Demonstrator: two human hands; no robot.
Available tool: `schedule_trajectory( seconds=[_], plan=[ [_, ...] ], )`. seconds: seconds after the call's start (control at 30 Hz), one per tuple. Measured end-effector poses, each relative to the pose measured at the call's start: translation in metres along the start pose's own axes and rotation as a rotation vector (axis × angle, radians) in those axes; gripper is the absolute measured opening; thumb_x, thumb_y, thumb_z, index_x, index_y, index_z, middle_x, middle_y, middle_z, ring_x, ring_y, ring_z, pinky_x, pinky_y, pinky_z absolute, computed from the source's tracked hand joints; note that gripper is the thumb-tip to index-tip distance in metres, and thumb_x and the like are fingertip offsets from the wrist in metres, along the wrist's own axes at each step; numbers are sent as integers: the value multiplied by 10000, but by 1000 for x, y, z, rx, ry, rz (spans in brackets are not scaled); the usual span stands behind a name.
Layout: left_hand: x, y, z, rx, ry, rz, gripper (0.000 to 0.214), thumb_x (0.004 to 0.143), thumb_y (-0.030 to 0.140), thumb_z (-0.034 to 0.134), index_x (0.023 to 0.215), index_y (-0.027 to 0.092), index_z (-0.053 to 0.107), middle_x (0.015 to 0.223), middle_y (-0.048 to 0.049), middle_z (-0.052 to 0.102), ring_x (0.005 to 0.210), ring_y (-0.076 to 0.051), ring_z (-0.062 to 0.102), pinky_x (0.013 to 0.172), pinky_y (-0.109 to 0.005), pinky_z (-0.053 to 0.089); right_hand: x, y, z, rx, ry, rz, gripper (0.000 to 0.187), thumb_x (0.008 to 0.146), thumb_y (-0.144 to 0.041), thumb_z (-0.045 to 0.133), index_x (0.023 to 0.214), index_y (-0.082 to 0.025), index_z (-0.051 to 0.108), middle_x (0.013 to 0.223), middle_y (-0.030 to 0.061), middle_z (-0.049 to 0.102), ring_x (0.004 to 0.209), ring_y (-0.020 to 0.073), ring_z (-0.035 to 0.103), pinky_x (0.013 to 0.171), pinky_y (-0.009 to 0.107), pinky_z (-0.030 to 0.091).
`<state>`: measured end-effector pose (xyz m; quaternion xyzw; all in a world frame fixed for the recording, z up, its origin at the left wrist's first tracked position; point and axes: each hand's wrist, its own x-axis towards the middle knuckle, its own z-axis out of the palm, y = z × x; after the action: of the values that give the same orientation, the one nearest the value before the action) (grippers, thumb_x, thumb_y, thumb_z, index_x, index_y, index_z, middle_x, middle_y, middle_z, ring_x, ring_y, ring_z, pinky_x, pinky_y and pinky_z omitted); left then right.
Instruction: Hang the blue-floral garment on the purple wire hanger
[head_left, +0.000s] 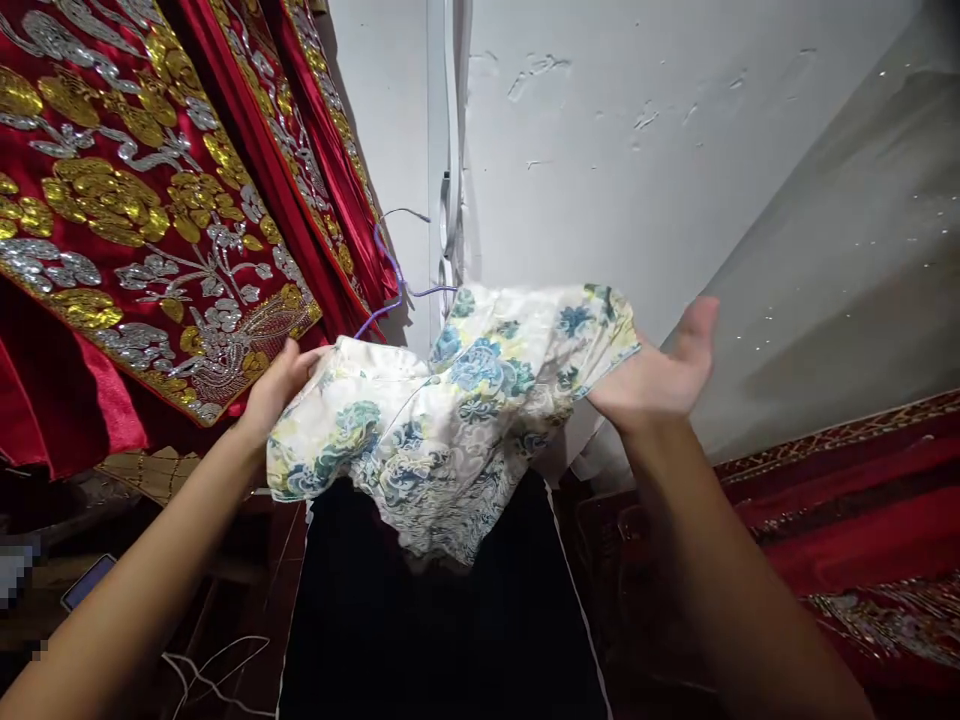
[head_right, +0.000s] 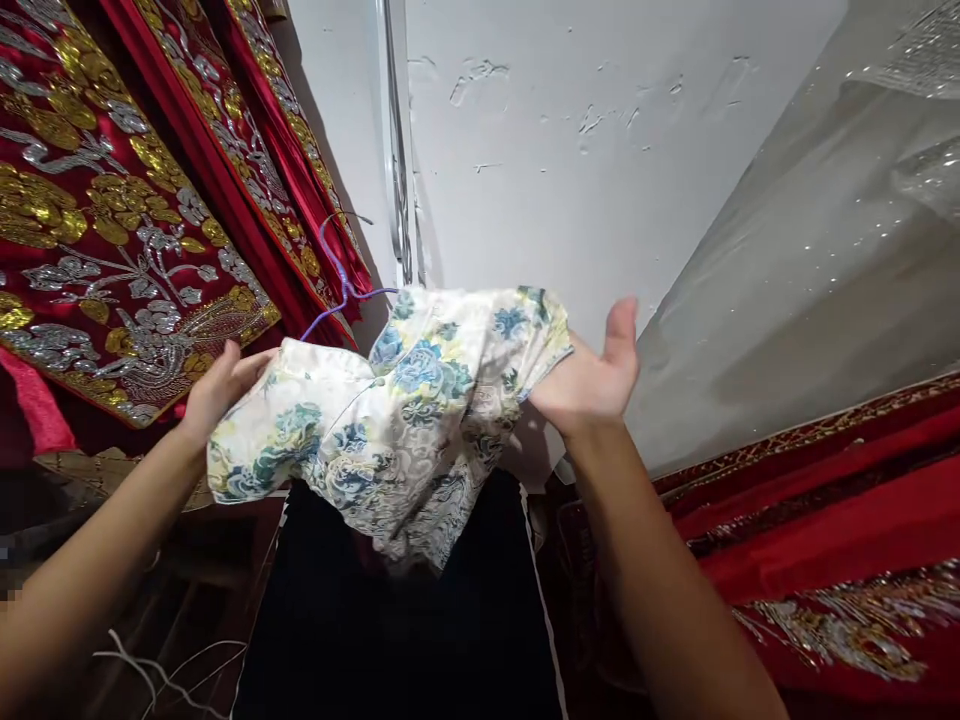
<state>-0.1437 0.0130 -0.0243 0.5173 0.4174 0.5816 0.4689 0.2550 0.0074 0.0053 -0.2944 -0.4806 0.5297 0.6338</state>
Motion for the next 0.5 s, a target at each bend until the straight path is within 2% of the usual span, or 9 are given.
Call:
schedule_trajectory(
  seconds=[0.07,0.13,0.2,0.27,0.3,0.33,0.4,0.47,0.5],
  plan=[
    [-2,10,6,197,-183,-3,517,779,576,744,1051,137,728,878,-84,730,819,-242,677,689,-301,538,-7,-1,17,31,-252,3,786,785,-893,349,1079,-252,696,1023,121,702,1032,297,668,764,419,578],
    [-7,11,13,432,-271,89,402,810,489,748,1061,175,740,946,-74,735,840,-229,671,728,-295,523,-21,2,32,47,-618,86,725,760,-840,505,1059,-212,709,1084,119,708,1022,281,672,774,365,574],
    [-13,4,19,558,-275,206,375,920,514,604,1037,189,750,966,-79,735,883,-233,671,794,-321,517,-37,6,43,19,-1024,189,706,762,-758,613,1102,-148,713,1179,136,693,1073,273,664,879,346,545],
    [-17,-7,23,591,-219,331,465,992,542,446,1029,191,748,1015,-96,731,961,-245,669,890,-360,500,-50,10,49,-117,-1267,289,675,821,-659,651,1216,-112,683,1224,150,688,1142,272,646,1000,364,491],
    [-18,-12,26,596,-169,400,517,1004,564,390,1019,190,748,1056,-107,723,1013,-252,660,946,-380,481,-55,13,49,-238,-1293,338,647,851,-611,655,1268,-116,662,1229,147,694,1162,270,643,1036,374,472],
    [-18,-17,29,592,-113,469,568,1002,599,354,1000,190,747,1096,-116,711,1066,-259,644,999,-396,456,-59,17,48,-384,-1246,370,601,882,-563,647,1303,-133,647,1227,137,701,1163,265,646,1047,379,471],
    [-18,-21,40,499,-4,572,665,972,690,300,958,192,741,1147,-126,683,1133,-272,611,1058,-416,423,-62,29,44,-706,-1019,341,527,919,-471,624,1362,-187,608,1270,113,687,1170,268,646,1033,402,495],
    [-19,-17,57,260,66,576,743,944,751,237,913,195,729,1111,-125,678,1109,-271,615,1048,-419,441,-63,46,39,-981,-769,151,591,916,-392,616,1464,-207,499,1414,127,587,1282,298,572,1078,457,470],
    [-22,-13,68,113,61,534,767,943,756,205,892,194,723,1074,-124,682,1075,-265,628,1032,-417,459,-62,56,39,-1078,-662,19,678,907,-353,615,1531,-201,398,1500,145,497,1368,313,492,1120,485,431]
  ],
)
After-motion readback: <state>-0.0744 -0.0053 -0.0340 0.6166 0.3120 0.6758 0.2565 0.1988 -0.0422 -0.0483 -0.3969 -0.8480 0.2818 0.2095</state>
